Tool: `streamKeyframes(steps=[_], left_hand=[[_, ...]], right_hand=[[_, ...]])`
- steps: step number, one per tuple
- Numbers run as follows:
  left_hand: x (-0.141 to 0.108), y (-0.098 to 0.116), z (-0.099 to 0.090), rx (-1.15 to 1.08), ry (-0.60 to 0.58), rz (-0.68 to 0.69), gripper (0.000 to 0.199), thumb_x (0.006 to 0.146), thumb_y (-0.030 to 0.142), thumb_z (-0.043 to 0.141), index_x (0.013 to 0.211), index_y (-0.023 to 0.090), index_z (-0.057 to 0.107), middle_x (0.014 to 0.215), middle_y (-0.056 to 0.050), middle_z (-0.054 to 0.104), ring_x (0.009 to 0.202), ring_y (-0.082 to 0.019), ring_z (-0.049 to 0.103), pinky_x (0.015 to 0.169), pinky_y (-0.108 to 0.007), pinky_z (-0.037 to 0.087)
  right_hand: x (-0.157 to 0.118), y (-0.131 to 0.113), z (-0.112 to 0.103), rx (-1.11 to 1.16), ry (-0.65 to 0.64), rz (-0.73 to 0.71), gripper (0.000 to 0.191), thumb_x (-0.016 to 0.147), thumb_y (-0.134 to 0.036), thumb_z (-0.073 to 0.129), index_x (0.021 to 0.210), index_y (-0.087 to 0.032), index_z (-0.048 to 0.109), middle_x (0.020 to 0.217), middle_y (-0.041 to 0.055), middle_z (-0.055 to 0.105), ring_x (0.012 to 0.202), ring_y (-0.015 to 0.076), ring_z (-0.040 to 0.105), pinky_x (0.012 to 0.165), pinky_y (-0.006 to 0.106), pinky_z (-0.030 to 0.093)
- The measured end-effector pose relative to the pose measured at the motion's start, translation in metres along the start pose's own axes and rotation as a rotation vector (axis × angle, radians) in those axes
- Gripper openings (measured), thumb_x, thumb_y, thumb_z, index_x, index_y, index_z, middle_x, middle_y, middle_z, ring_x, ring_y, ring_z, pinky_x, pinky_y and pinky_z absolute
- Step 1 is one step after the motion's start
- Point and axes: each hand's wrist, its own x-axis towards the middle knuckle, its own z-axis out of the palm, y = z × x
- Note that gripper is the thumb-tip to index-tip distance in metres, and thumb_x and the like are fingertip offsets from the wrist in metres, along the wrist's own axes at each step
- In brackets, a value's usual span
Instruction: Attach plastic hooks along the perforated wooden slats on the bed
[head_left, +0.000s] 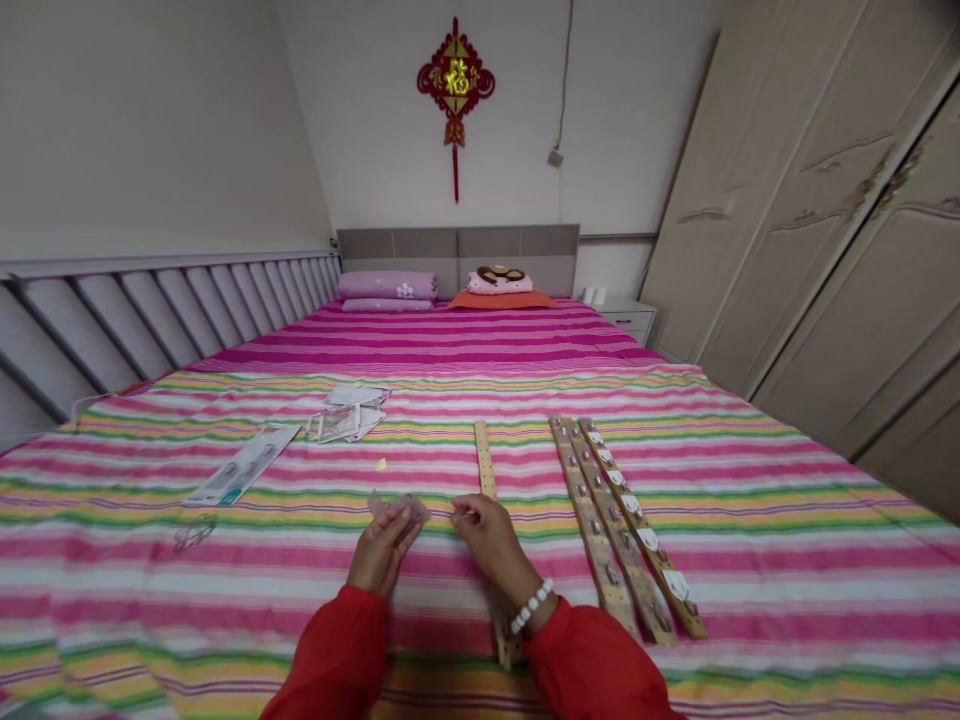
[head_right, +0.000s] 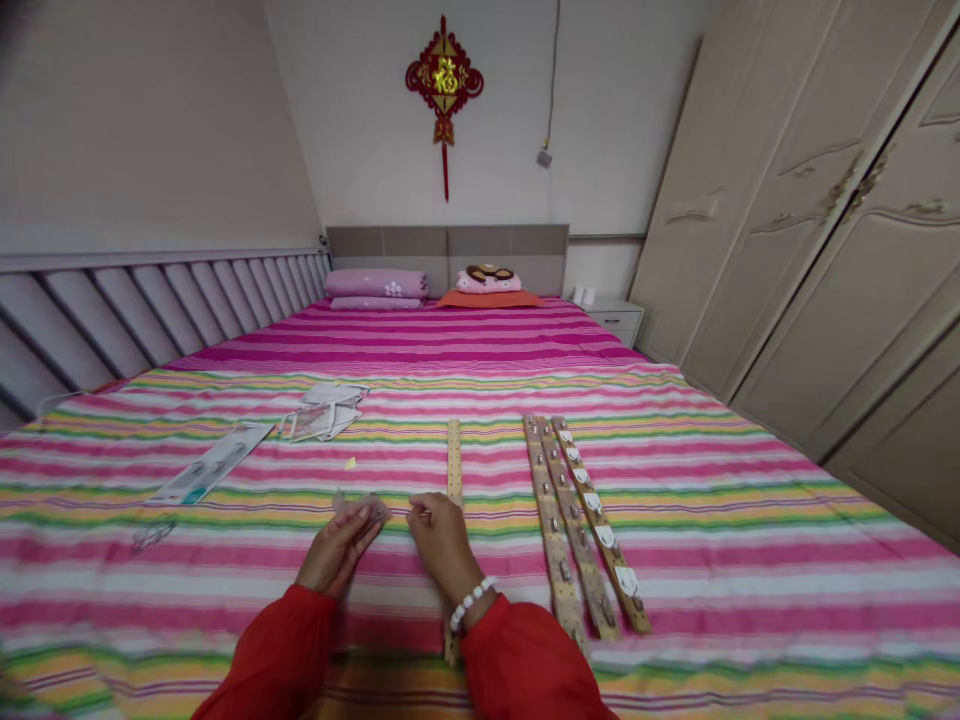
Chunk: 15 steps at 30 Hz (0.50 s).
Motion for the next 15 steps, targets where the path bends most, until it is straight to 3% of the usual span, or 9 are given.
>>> streamKeyframes(steps=[4, 8, 12, 15], left_hand=[[-0.006, -0.002, 0.002, 0.046, -0.030, -0.017, 0.024, 0.061, 0.018, 0.077, 0.082, 0.015, 0.066, 0.081, -0.004, 0.072, 0.077, -0.014, 0.069, 0.077, -0.026, 0.055], [-0.015, -0.003, 0.003, 0.067, -0.041, -0.027, 0.027, 0.055, 0.023, 0.081, 0.076, 0.017, 0.064, 0.087, -0.004, 0.072, 0.081, -0.015, 0.068, 0.077, -0.027, 0.054], [-0.023, 0.000, 0.008, 0.112, -0.095, -0.003, 0.035, 0.052, 0.026, 0.082, 0.082, 0.018, 0.066, 0.108, -0.005, 0.069, 0.093, -0.017, 0.066, 0.081, -0.028, 0.052], [-0.026, 0.001, 0.015, 0.092, -0.075, 0.007, 0.035, 0.057, 0.031, 0.078, 0.088, 0.018, 0.068, 0.109, -0.006, 0.068, 0.094, -0.017, 0.064, 0.076, -0.025, 0.052]], right_hand=[[0.004, -0.005, 0.026, -0.095, -0.071, -0.037, 0.031, 0.070, -0.011, 0.055, 0.094, -0.019, 0.073, 0.085, 0.0064, 0.072, 0.078, 0.0196, 0.064, 0.074, 0.030, 0.050], [0.002, 0.001, 0.036, -0.013, -0.109, -0.034, 0.029, 0.072, -0.010, 0.051, 0.086, -0.020, 0.075, 0.082, 0.0051, 0.074, 0.079, 0.0200, 0.065, 0.073, 0.030, 0.050], [-0.003, 0.002, 0.027, 0.116, -0.069, 0.044, 0.022, 0.071, -0.012, 0.052, 0.076, -0.018, 0.073, 0.072, 0.0033, 0.073, 0.070, 0.0191, 0.065, 0.066, 0.029, 0.051], [-0.009, -0.007, 0.011, 0.155, 0.020, -0.031, 0.019, 0.074, -0.016, 0.054, 0.079, -0.018, 0.072, 0.077, 0.0045, 0.072, 0.074, 0.0192, 0.065, 0.069, 0.030, 0.051]])
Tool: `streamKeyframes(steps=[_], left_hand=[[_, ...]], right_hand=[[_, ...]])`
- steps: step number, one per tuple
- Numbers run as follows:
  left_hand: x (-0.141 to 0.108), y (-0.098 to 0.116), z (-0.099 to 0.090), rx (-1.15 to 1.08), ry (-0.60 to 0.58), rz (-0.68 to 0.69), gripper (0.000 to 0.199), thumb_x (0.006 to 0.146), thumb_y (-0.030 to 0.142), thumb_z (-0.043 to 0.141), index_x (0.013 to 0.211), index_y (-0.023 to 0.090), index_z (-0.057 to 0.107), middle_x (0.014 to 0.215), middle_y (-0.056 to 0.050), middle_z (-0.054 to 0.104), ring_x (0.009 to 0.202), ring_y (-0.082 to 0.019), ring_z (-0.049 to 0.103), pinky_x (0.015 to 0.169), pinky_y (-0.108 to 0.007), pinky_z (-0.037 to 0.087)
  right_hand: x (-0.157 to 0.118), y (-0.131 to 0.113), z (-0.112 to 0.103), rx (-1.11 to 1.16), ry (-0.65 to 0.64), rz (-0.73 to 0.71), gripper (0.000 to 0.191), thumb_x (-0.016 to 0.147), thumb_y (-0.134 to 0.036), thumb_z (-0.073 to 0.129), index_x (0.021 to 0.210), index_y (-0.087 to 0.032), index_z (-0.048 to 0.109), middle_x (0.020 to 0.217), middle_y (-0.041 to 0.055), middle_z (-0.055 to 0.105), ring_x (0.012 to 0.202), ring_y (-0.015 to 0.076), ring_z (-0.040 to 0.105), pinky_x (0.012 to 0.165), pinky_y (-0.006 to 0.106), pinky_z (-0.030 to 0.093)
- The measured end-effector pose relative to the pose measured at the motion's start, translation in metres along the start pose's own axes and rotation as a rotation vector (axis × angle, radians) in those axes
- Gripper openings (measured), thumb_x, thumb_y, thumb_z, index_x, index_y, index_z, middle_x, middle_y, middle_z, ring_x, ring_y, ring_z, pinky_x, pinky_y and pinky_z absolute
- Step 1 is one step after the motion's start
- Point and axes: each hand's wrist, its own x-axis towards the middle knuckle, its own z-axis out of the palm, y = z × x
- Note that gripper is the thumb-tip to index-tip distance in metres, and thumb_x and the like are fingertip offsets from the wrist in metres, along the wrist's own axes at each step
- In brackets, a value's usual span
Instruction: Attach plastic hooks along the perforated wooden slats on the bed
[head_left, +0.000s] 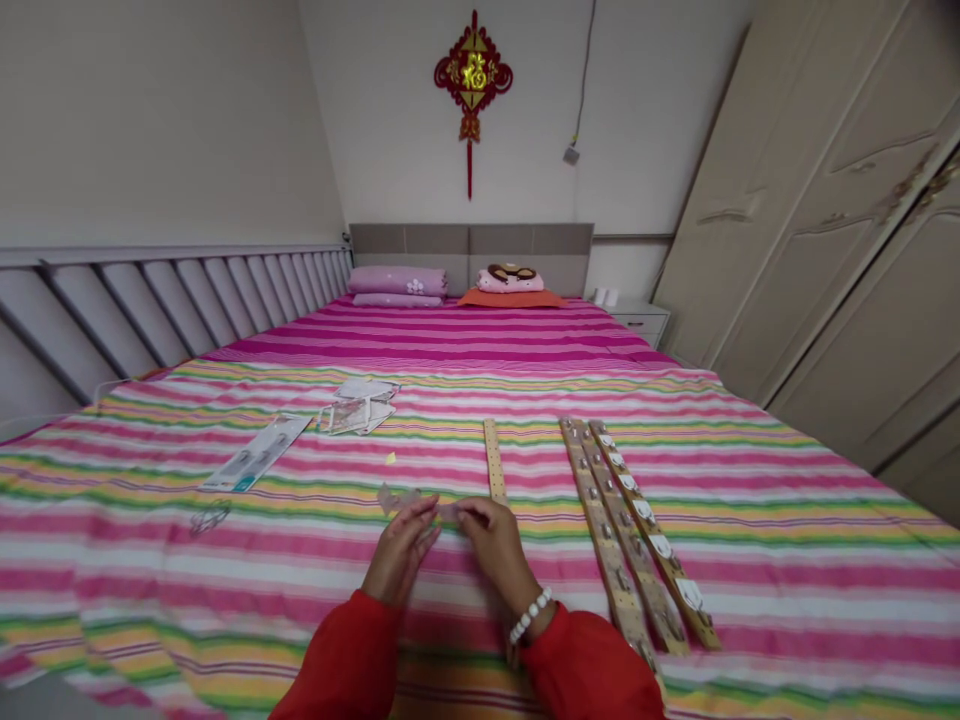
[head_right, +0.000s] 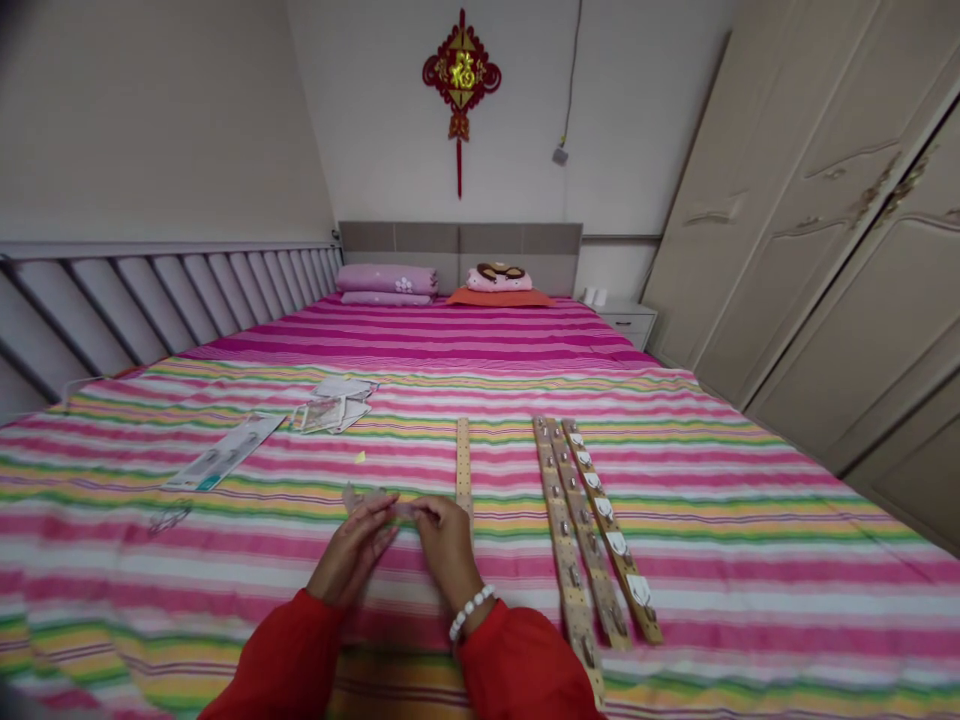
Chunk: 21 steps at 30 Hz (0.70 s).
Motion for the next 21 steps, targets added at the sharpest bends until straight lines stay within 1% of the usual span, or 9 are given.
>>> streamKeyframes(steps=[2, 3, 5, 7, 10, 13, 15, 18, 21], left_hand=[[-0.001, 0.001, 0.006, -0.039, 0.055, -0.085, 0.028, 0.064, 0.035, 0.074, 0.085, 0.018, 0.067, 0.099, -0.006, 0.070, 0.084, -0.015, 0.066, 0.067, -0.023, 0.052], [-0.002, 0.001, 0.009, -0.059, 0.067, -0.144, 0.025, 0.067, 0.037, 0.072, 0.082, 0.017, 0.067, 0.092, -0.006, 0.070, 0.077, -0.013, 0.065, 0.064, -0.023, 0.051], [-0.004, 0.001, 0.016, -0.094, 0.044, -0.237, 0.024, 0.070, 0.038, 0.071, 0.079, 0.017, 0.065, 0.081, -0.005, 0.070, 0.066, -0.011, 0.064, 0.061, -0.022, 0.050], [-0.009, 0.001, 0.023, -0.118, -0.023, -0.243, 0.024, 0.067, 0.034, 0.075, 0.079, 0.016, 0.065, 0.077, -0.003, 0.070, 0.065, -0.010, 0.064, 0.063, -0.021, 0.051], [-0.015, 0.002, 0.031, -0.115, -0.088, -0.173, 0.035, 0.054, 0.026, 0.084, 0.082, 0.016, 0.065, 0.078, -0.002, 0.070, 0.072, -0.010, 0.065, 0.069, -0.019, 0.050], [-0.017, 0.001, 0.034, -0.072, -0.081, -0.130, 0.045, 0.045, 0.022, 0.088, 0.083, 0.016, 0.066, 0.077, -0.001, 0.070, 0.072, -0.010, 0.064, 0.069, -0.018, 0.049], [-0.015, -0.002, 0.034, -0.022, -0.068, -0.081, 0.047, 0.043, 0.023, 0.088, 0.085, 0.015, 0.067, 0.076, -0.001, 0.069, 0.069, -0.009, 0.063, 0.065, -0.018, 0.048], [-0.010, -0.006, 0.037, 0.076, -0.071, 0.014, 0.046, 0.045, 0.025, 0.087, 0.085, 0.014, 0.067, 0.076, -0.003, 0.068, 0.068, -0.011, 0.062, 0.062, -0.020, 0.047], [-0.008, -0.008, 0.043, 0.173, -0.089, 0.071, 0.046, 0.048, 0.027, 0.084, 0.088, 0.014, 0.067, 0.078, -0.004, 0.068, 0.072, -0.013, 0.062, 0.065, -0.023, 0.048]], right_hand=[[-0.005, -0.010, -0.009, -0.038, 0.048, -0.133, 0.020, 0.078, -0.017, 0.053, 0.082, -0.020, 0.073, 0.083, 0.0057, 0.071, 0.081, 0.0190, 0.065, 0.075, 0.030, 0.051], [-0.008, -0.013, -0.013, -0.056, 0.050, -0.191, 0.022, 0.080, -0.017, 0.051, 0.084, -0.021, 0.073, 0.085, 0.0060, 0.070, 0.083, 0.0187, 0.064, 0.077, 0.030, 0.050], [-0.014, -0.018, -0.018, -0.080, 0.036, -0.271, 0.026, 0.081, -0.013, 0.049, 0.086, -0.022, 0.073, 0.089, 0.0065, 0.069, 0.087, 0.0180, 0.064, 0.079, 0.030, 0.050], [-0.018, -0.018, -0.021, -0.082, 0.014, -0.300, 0.028, 0.080, -0.010, 0.049, 0.088, -0.023, 0.073, 0.093, 0.0068, 0.068, 0.090, 0.0178, 0.063, 0.081, 0.030, 0.050], [-0.022, -0.015, -0.022, -0.057, 0.002, -0.295, 0.027, 0.079, -0.009, 0.050, 0.084, -0.023, 0.072, 0.096, 0.0068, 0.067, 0.092, 0.0180, 0.063, 0.082, 0.031, 0.051], [-0.021, -0.013, -0.025, -0.020, 0.015, -0.271, 0.027, 0.077, -0.007, 0.048, 0.081, -0.023, 0.071, 0.095, 0.0062, 0.068, 0.093, 0.0180, 0.063, 0.083, 0.031, 0.050], [-0.018, -0.012, -0.028, -0.001, 0.045, -0.224, 0.025, 0.077, -0.010, 0.050, 0.083, -0.022, 0.070, 0.092, 0.0059, 0.068, 0.089, 0.0181, 0.063, 0.079, 0.030, 0.051], [-0.012, -0.007, -0.033, 0.031, 0.138, -0.069, 0.018, 0.075, -0.021, 0.060, 0.089, -0.019, 0.070, 0.085, 0.0054, 0.068, 0.077, 0.0175, 0.063, 0.069, 0.028, 0.051], [-0.006, -0.001, -0.038, 0.135, 0.160, 0.114, 0.026, 0.067, -0.027, 0.068, 0.091, -0.016, 0.070, 0.075, 0.0039, 0.069, 0.067, 0.0168, 0.061, 0.063, 0.028, 0.050]])
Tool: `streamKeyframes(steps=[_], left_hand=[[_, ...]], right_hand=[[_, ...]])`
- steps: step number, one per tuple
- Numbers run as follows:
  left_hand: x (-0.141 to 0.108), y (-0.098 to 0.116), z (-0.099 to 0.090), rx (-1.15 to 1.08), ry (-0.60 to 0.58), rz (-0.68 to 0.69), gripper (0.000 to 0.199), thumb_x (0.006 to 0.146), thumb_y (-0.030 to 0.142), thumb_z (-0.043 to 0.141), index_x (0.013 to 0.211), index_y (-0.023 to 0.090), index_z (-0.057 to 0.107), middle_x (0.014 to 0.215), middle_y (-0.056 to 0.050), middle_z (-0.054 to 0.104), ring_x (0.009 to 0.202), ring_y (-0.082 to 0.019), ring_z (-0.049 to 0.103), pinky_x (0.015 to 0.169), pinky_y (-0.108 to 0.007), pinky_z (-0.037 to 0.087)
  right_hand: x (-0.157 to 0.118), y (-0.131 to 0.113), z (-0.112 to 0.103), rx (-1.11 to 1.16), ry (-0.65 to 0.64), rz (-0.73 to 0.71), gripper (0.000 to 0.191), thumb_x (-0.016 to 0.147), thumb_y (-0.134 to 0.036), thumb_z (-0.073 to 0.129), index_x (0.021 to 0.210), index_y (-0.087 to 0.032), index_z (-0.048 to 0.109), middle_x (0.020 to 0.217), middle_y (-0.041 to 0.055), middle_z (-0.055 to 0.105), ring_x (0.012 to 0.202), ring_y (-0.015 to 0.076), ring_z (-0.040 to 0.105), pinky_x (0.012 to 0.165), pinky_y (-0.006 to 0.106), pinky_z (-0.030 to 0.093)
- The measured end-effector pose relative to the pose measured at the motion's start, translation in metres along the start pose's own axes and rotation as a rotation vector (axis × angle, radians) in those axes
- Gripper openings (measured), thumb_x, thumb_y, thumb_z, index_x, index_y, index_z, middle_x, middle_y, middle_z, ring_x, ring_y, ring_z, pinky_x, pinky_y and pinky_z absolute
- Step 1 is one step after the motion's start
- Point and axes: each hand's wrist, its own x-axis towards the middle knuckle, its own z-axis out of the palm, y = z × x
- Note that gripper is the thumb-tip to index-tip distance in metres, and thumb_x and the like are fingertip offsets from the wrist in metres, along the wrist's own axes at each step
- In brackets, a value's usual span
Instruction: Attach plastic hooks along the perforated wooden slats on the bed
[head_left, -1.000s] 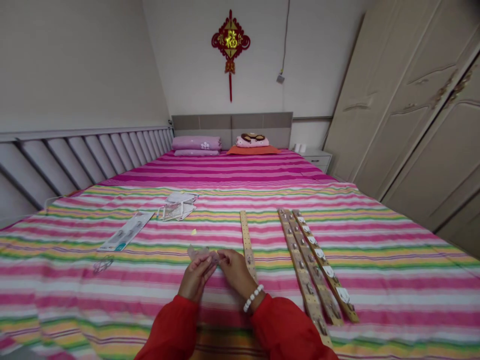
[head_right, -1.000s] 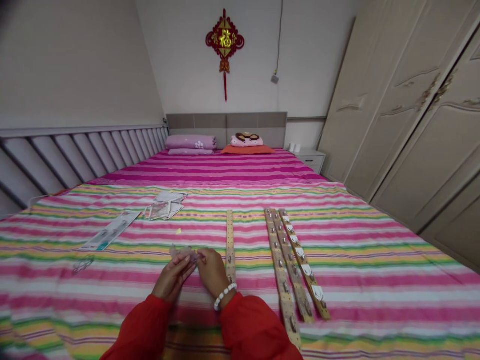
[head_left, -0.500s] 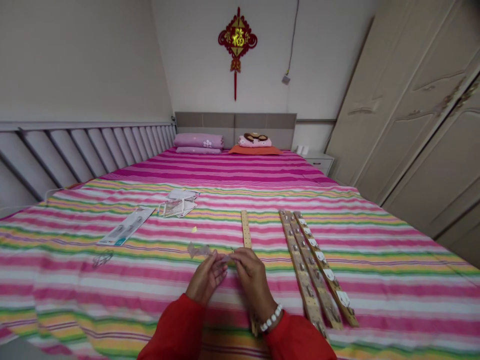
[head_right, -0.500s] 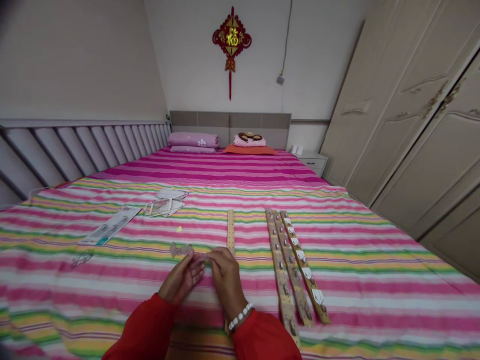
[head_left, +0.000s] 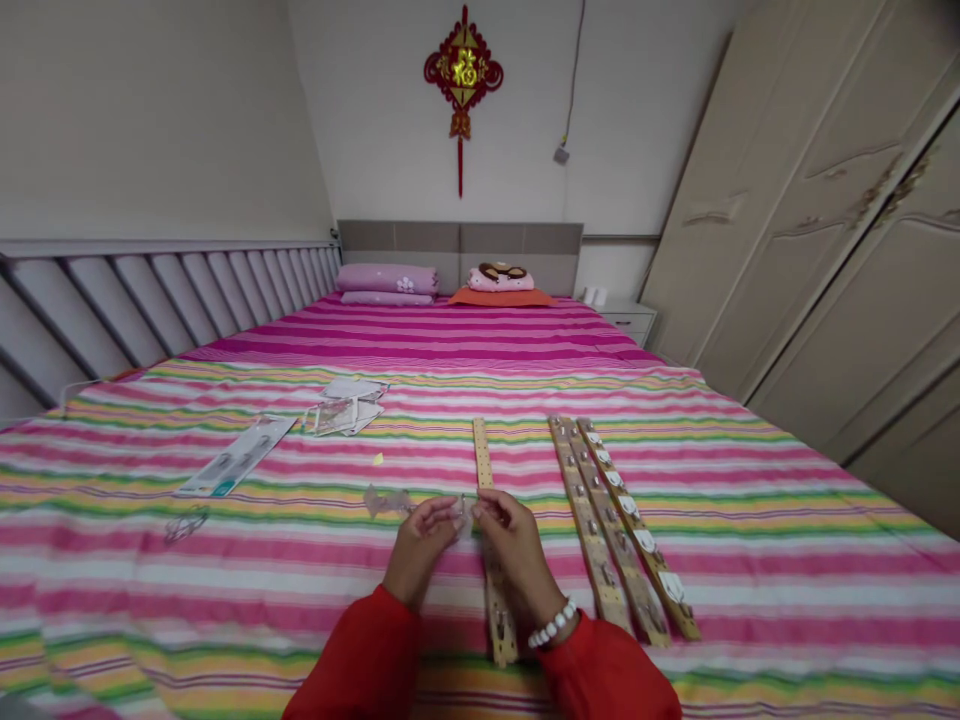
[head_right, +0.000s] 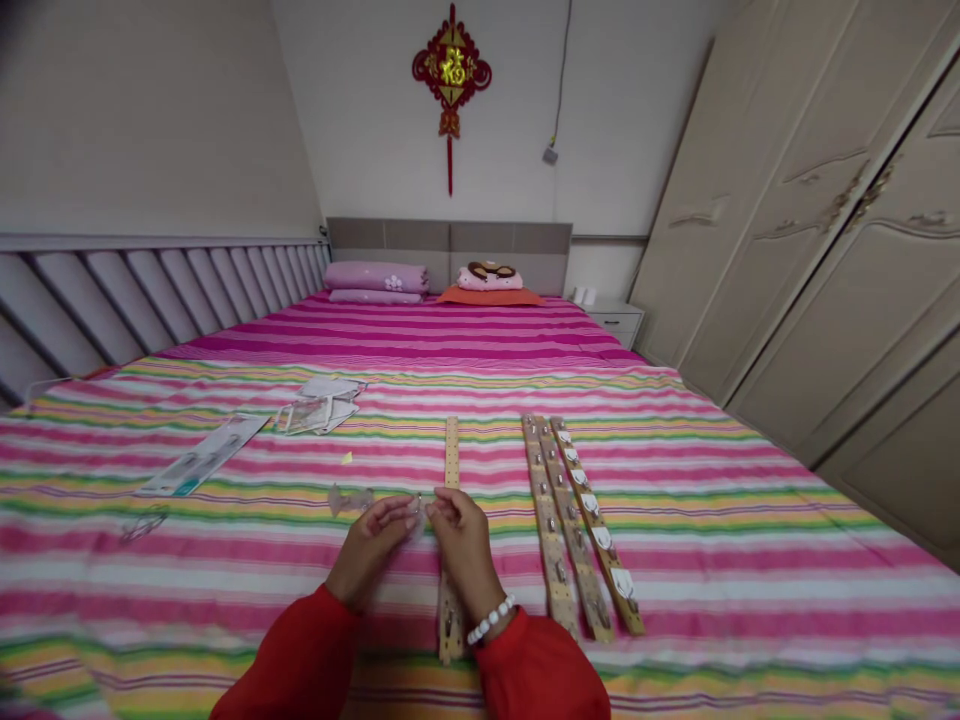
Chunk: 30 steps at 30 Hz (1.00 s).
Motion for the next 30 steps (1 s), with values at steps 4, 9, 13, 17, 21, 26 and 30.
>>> streamKeyframes(steps=[4, 9, 13, 17, 21, 26, 30], left_hand=[[0.001, 0.000, 0.009, 0.141, -0.045, 0.062, 0.056, 0.049, 0.026, 0.081, 0.101, 0.014, 0.066, 0.074, -0.001, 0.065, 0.067, -0.012, 0.060, 0.066, -0.024, 0.048], [0.005, 0.004, 0.017, 0.261, -0.162, 0.095, 0.075, 0.051, 0.025, 0.077, 0.122, 0.011, 0.055, 0.070, -0.001, 0.066, 0.069, -0.014, 0.062, 0.068, -0.027, 0.049], [0.014, 0.016, 0.020, 0.228, -0.189, 0.093, 0.075, 0.052, 0.025, 0.077, 0.122, 0.012, 0.055, 0.073, -0.001, 0.068, 0.068, -0.014, 0.062, 0.065, -0.026, 0.049], [0.027, 0.026, 0.025, 0.163, -0.153, 0.069, 0.071, 0.048, 0.027, 0.082, 0.114, 0.011, 0.059, 0.071, 0.000, 0.066, 0.065, -0.012, 0.062, 0.063, -0.024, 0.048], [0.040, 0.021, 0.031, 0.029, -0.049, 0.029, 0.059, 0.048, 0.031, 0.084, 0.101, 0.013, 0.065, 0.078, -0.003, 0.068, 0.071, -0.012, 0.063, 0.068, -0.023, 0.049], [0.054, 0.002, 0.034, 0.085, -0.048, -0.086, 0.045, 0.049, 0.036, 0.083, 0.084, 0.013, 0.069, 0.070, -0.003, 0.068, 0.063, -0.011, 0.061, 0.058, -0.021, 0.045], [0.068, -0.011, 0.038, 0.107, -0.027, -0.080, 0.042, 0.041, 0.033, 0.084, 0.074, 0.013, 0.068, 0.060, 0.001, 0.064, 0.056, -0.009, 0.057, 0.057, -0.021, 0.045]], right_hand=[[0.007, -0.003, -0.007, 0.077, 0.012, 0.059, 0.032, 0.067, -0.034, 0.069, 0.093, -0.015, 0.072, 0.074, 0.0038, 0.071, 0.067, 0.0171, 0.061, 0.063, 0.029, 0.049], [0.011, -0.016, -0.016, 0.070, -0.077, 0.069, 0.023, 0.065, -0.038, 0.070, 0.076, -0.018, 0.076, 0.072, 0.0047, 0.073, 0.069, 0.0194, 0.063, 0.067, 0.031, 0.050], [0.014, -0.017, -0.019, 0.096, -0.120, 0.130, 0.018, 0.056, -0.030, 0.075, 0.070, -0.018, 0.076, 0.063, 0.0032, 0.072, 0.061, 0.0176, 0.063, 0.063, 0.031, 0.050], [0.018, -0.016, -0.021, 0.159, -0.128, 0.163, 0.018, 0.056, -0.030, 0.077, 0.067, -0.017, 0.074, 0.060, 0.0023, 0.070, 0.055, 0.0149, 0.060, 0.054, 0.027, 0.047], [0.026, -0.011, -0.022, 0.261, -0.065, 0.257, 0.026, 0.051, -0.029, 0.080, 0.072, -0.015, 0.072, 0.053, -0.0003, 0.064, 0.045, 0.0103, 0.052, 0.045, 0.023, 0.041], [0.039, 0.004, -0.020, 0.319, 0.127, 0.255, 0.026, 0.051, -0.025, 0.075, 0.075, -0.015, 0.069, 0.050, -0.0027, 0.061, 0.043, 0.0093, 0.050, 0.044, 0.022, 0.039], [0.050, 0.018, -0.017, 0.254, 0.186, 0.245, 0.022, 0.049, -0.023, 0.071, 0.068, -0.016, 0.067, 0.051, -0.0018, 0.063, 0.048, 0.0127, 0.055, 0.047, 0.024, 0.043]])
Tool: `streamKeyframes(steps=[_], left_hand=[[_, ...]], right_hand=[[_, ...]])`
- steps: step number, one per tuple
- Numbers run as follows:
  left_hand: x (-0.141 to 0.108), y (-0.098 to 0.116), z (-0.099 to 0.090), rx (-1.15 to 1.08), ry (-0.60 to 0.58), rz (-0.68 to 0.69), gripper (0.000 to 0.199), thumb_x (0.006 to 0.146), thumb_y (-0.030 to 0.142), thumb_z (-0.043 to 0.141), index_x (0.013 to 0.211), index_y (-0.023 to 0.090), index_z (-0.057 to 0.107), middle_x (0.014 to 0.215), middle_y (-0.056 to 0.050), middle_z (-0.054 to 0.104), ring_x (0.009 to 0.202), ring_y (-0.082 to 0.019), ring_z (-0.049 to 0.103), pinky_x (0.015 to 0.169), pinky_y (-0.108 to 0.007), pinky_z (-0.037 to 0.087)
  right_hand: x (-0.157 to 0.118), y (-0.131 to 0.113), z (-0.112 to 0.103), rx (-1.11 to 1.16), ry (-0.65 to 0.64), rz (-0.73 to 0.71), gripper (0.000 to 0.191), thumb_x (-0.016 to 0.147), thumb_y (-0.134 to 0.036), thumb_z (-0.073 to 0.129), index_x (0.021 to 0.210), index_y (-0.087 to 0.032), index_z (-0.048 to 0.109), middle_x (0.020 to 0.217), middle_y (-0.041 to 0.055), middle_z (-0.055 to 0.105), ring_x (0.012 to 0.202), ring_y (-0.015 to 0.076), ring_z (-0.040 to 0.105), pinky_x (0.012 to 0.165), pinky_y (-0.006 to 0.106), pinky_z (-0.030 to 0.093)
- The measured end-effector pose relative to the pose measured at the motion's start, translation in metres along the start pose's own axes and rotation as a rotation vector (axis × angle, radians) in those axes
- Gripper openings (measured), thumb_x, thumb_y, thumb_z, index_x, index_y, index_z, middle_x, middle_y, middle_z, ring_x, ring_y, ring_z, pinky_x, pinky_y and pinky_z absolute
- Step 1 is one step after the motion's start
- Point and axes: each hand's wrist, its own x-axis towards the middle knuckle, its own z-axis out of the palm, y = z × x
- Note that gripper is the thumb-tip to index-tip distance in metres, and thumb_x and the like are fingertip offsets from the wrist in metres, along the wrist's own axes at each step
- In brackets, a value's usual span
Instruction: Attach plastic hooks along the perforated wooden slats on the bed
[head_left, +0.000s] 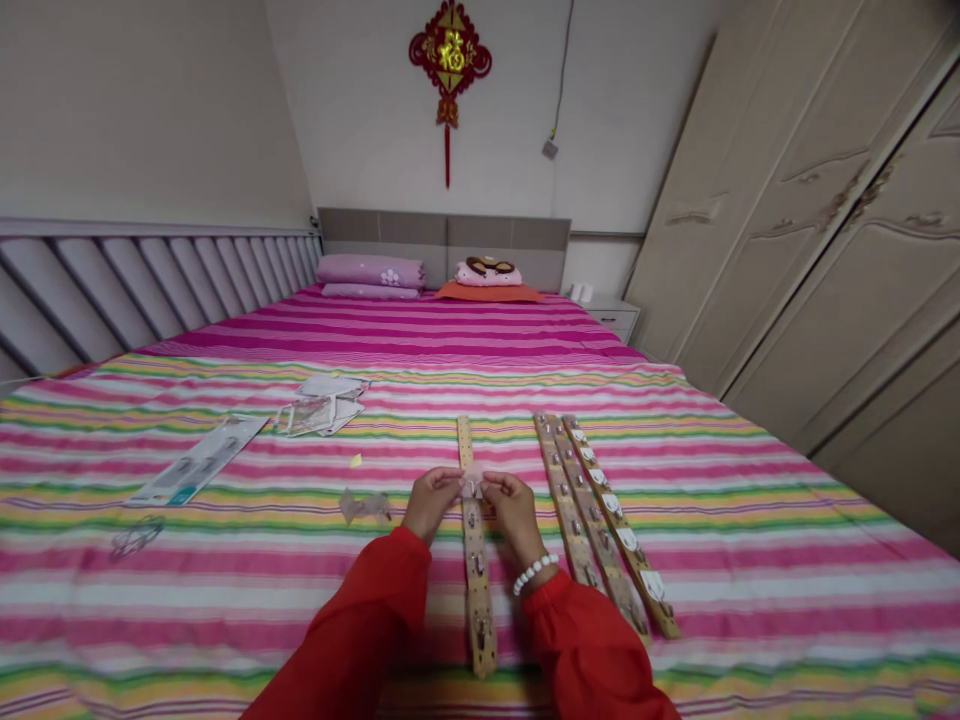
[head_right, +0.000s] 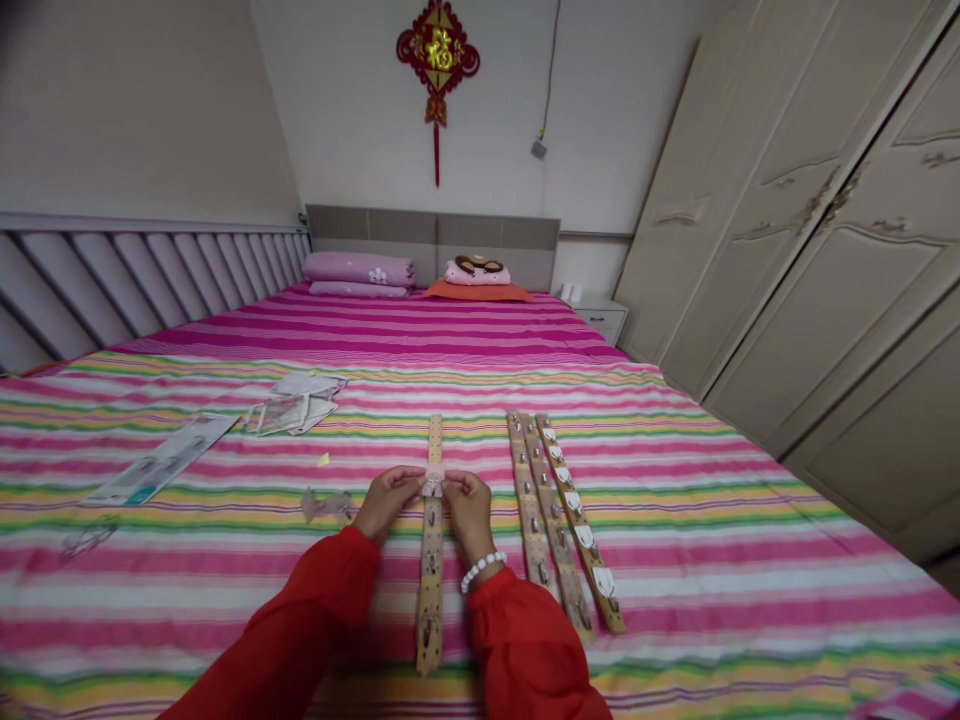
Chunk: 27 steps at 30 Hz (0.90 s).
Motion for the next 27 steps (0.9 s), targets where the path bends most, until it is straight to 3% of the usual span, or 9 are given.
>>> streamKeyframes(steps=[6, 14, 27], left_hand=[[0.021, -0.012, 0.001, 0.042, 0.017, 0.054, 0.036, 0.042, 0.030, 0.081, 0.069, 0.013, 0.065, 0.057, 0.002, 0.061, 0.056, -0.010, 0.057, 0.057, -0.023, 0.046], [0.041, -0.035, -0.004, 0.138, 0.042, 0.153, 0.028, 0.046, 0.027, 0.077, 0.067, 0.013, 0.065, 0.060, -0.001, 0.065, 0.060, -0.014, 0.060, 0.062, -0.026, 0.047], [0.045, -0.046, -0.005, 0.173, 0.083, 0.179, 0.022, 0.050, 0.023, 0.072, 0.069, 0.013, 0.065, 0.063, -0.001, 0.066, 0.063, -0.015, 0.061, 0.066, -0.028, 0.048]], right_hand=[[0.015, 0.015, 0.002, -0.075, 0.024, -0.031, 0.017, 0.049, -0.022, 0.065, 0.065, -0.017, 0.067, 0.055, 0.0004, 0.068, 0.054, 0.0156, 0.061, 0.055, 0.027, 0.049], [0.026, 0.028, 0.002, -0.147, 0.037, -0.023, 0.016, 0.052, -0.022, 0.061, 0.066, -0.017, 0.068, 0.053, -0.0002, 0.068, 0.051, 0.0162, 0.060, 0.050, 0.027, 0.048], [0.034, 0.041, 0.001, -0.162, 0.046, 0.003, 0.017, 0.051, -0.023, 0.062, 0.066, -0.017, 0.067, 0.053, -0.0001, 0.067, 0.051, 0.0160, 0.060, 0.049, 0.025, 0.047]])
